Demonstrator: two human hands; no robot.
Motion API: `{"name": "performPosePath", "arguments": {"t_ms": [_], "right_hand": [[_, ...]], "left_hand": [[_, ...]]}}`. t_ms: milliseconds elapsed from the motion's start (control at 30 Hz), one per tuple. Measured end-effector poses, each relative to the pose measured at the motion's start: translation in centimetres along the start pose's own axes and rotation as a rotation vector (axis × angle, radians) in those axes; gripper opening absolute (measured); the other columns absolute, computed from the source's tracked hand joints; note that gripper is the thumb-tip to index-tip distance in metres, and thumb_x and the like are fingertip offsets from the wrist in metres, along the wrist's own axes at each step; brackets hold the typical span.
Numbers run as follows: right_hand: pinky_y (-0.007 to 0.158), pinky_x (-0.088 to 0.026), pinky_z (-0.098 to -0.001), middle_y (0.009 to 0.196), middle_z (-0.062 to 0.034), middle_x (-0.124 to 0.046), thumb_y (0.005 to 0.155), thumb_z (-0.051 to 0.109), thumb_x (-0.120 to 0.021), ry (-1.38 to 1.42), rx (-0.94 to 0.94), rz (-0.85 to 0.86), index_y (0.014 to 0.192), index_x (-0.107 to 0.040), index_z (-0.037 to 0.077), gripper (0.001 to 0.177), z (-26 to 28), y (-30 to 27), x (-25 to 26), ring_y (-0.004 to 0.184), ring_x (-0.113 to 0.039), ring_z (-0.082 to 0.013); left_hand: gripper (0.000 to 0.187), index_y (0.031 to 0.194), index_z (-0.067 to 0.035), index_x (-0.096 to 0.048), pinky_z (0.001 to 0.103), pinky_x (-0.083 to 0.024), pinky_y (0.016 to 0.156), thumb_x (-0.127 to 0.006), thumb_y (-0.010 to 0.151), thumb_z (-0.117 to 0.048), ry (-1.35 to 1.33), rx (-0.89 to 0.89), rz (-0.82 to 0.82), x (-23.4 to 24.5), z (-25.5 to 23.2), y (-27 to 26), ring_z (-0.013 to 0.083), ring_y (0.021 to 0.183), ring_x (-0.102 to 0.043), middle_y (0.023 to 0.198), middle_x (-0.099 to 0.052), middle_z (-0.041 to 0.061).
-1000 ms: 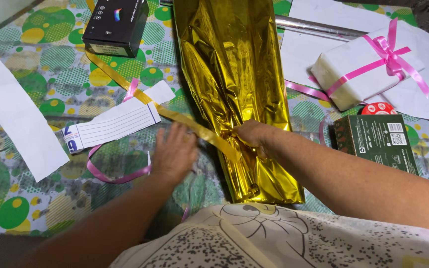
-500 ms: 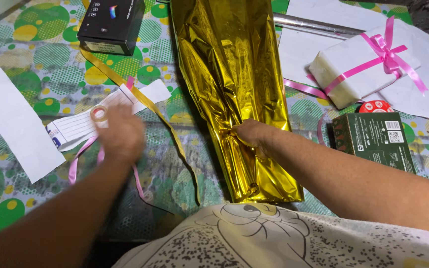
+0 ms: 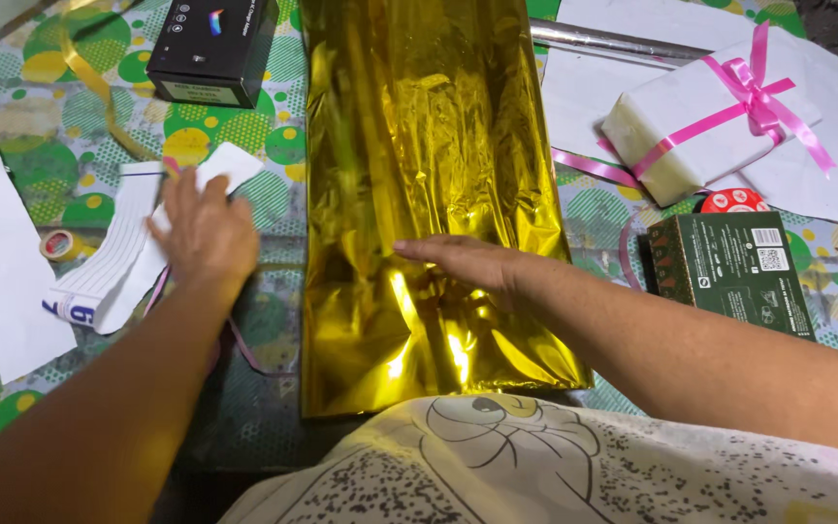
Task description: The person finishes tying a pink ribbon on a white-wrapped gift, then places it aside. They pick up a black box and a green box, measure them against a roll of gold wrapping paper, and begin wrapping the green box in gold paper, folding and taping the edges.
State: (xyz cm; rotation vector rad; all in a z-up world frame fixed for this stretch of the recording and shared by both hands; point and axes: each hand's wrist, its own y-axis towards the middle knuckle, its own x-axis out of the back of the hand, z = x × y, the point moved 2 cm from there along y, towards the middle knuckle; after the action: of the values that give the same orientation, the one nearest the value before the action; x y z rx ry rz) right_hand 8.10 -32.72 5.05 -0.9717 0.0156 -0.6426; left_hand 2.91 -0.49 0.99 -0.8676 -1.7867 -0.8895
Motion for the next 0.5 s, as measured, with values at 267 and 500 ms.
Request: {"name": "performPosePath", "arguments": {"t_ms": [267, 500], "right_hand": [[0.122, -0.021, -0.0425, 0.171, -0.0150, -0.004, 0.100, 0.048, -0.034, -0.543, 0.419, 0.061, 0.156, -0.045, 0.026, 0.062, -3.0, 4.4, -1.3, 0.153, -0.020, -0.0354], [0.095, -0.055, -0.0387, 0.127, -0.0158, -0.070, 0.088, 0.013, -0.052, -0.541, 0.314, -0.035, 0.138, -0.062, 0.019, 0.051, -5.3, 4.5, -0.1, 0.114, -0.069, -0.0311]], "left_hand": [[0.039, 0.127, -0.004, -0.063, 0.048, -0.040, 0.107, -0.052, 0.090, -0.006, -0.383, -0.781, -0.216, -1.1, -13.2, -7.4, 0.0332, 0.126, -0.057, 0.129, -0.065, 0.016], [0.031, 0.121, -0.011, -0.072, 0.042, -0.055, 0.086, -0.062, 0.092, -0.010, -0.437, -0.234, -0.021, -5.3, -3.1, -7.2, 0.0306, 0.095, -0.069, 0.107, -0.074, 0.014]]}}
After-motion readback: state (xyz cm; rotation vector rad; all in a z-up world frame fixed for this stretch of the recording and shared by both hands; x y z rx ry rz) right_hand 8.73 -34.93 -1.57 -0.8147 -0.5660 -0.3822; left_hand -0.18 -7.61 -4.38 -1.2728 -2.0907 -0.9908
